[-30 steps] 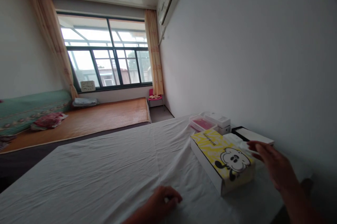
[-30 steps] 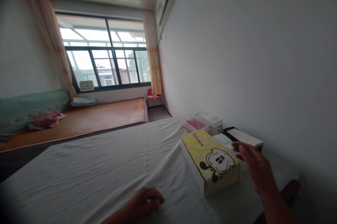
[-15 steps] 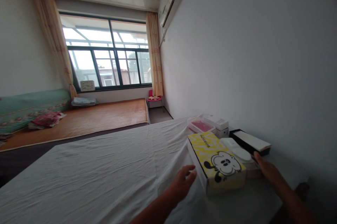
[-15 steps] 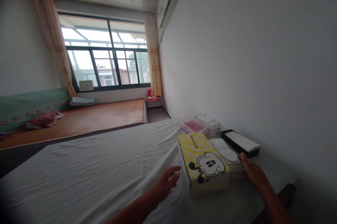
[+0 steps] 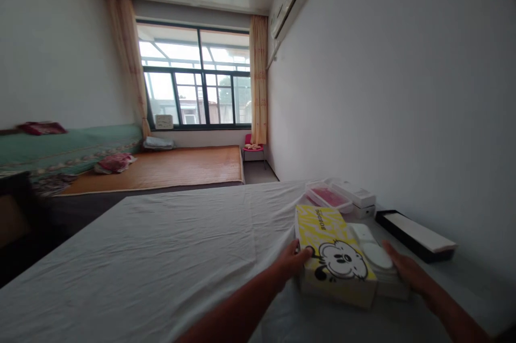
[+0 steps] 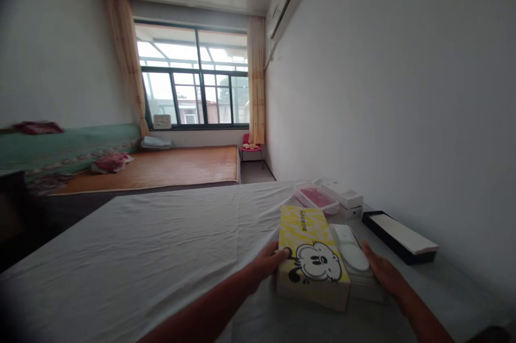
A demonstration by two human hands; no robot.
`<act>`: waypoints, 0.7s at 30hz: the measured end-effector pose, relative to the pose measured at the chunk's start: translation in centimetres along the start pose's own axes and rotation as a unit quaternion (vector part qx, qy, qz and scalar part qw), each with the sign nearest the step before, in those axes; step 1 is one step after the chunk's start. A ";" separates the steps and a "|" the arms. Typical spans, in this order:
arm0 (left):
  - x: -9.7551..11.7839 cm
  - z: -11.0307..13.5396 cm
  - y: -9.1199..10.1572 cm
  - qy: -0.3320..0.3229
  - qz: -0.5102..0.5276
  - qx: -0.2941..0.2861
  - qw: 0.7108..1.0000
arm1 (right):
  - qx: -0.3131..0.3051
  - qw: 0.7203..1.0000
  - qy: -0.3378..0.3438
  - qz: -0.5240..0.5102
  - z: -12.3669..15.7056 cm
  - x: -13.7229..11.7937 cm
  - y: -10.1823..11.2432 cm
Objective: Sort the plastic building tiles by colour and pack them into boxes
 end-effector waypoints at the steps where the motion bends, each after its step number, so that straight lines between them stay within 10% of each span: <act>1: 0.1 0.6 0.8 0.001 0.002 0.007 1.000 | -0.014 1.000 0.001 0.003 0.2 -0.4 -1.0; 7: 3.1 7.2 7.9 -0.015 -0.022 0.081 0.996 | -0.124 0.991 0.038 0.005 2.8 -5.9 -10.1; 14: 7.8 20.4 18.8 -0.038 -0.058 0.210 0.975 | -0.288 0.953 0.099 -0.003 8.1 -14.8 -26.6; 21: 10.3 37.0 28.8 -0.030 -0.093 0.371 0.924 | -0.430 0.869 0.241 -0.052 20.7 -24.0 -41.7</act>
Point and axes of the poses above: each hand's wrist, its own z-axis away from the middle knuckle, its own y-axis out of the back of the hand, x = y × z, the point moved 9 cm from there along -z, towards the middle knuckle, and after that the axes turned 1 degree about -z, right-handed, at the moved point
